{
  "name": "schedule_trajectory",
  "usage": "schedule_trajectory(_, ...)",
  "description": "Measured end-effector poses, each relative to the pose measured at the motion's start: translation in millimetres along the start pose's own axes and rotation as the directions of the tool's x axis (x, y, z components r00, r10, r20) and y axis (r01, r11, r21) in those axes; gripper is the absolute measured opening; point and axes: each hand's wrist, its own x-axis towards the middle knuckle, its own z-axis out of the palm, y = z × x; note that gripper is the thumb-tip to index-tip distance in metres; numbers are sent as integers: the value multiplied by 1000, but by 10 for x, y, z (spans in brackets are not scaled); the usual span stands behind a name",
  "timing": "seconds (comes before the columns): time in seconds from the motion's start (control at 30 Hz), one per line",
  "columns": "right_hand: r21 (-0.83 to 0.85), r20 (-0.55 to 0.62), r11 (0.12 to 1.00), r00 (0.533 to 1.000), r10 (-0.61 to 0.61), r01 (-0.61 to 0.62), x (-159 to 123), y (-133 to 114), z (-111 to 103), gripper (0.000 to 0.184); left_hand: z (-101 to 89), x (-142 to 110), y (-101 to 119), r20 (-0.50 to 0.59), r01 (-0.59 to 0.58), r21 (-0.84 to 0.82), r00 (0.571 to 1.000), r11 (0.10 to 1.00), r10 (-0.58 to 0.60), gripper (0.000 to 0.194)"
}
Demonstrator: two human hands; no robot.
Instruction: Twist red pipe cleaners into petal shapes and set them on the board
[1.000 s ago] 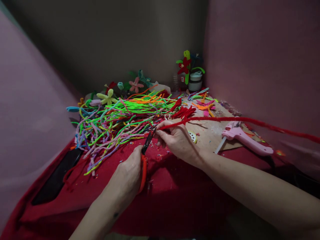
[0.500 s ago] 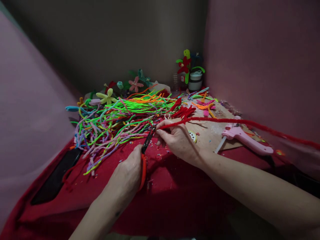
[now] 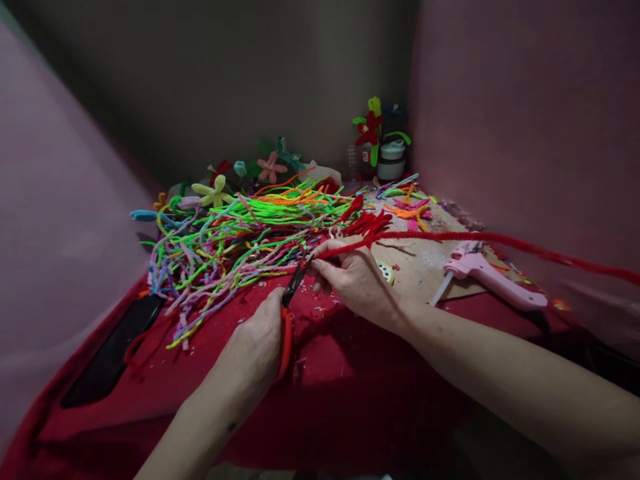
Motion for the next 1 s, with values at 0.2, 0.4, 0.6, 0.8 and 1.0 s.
schedule_trajectory(0.2,68,-3,997,1000,28,-28,4,25,20,9,17,10,-15,-24,-32,34,999,999,33,44)
schedule_trajectory(0.4,75,-5,997,999,37,-36,5,53,27,8,4,12,-7,-9,2,76,1000,997,-2,43)
schedule_trajectory(0.6,88,-17,996,999,33,-32,3,69,37,8,-11,11,30,16,11,57,1000,998,-12,42)
schedule_trajectory(0.8,115,-60,992,997,56,-49,6,40,45,7,-36,27,113,55,53,74,997,996,-57,36)
schedule_trajectory(1.0,65,-72,996,995,73,-68,9,56,41,10,-57,48,223,140,184,118,970,976,-200,36)
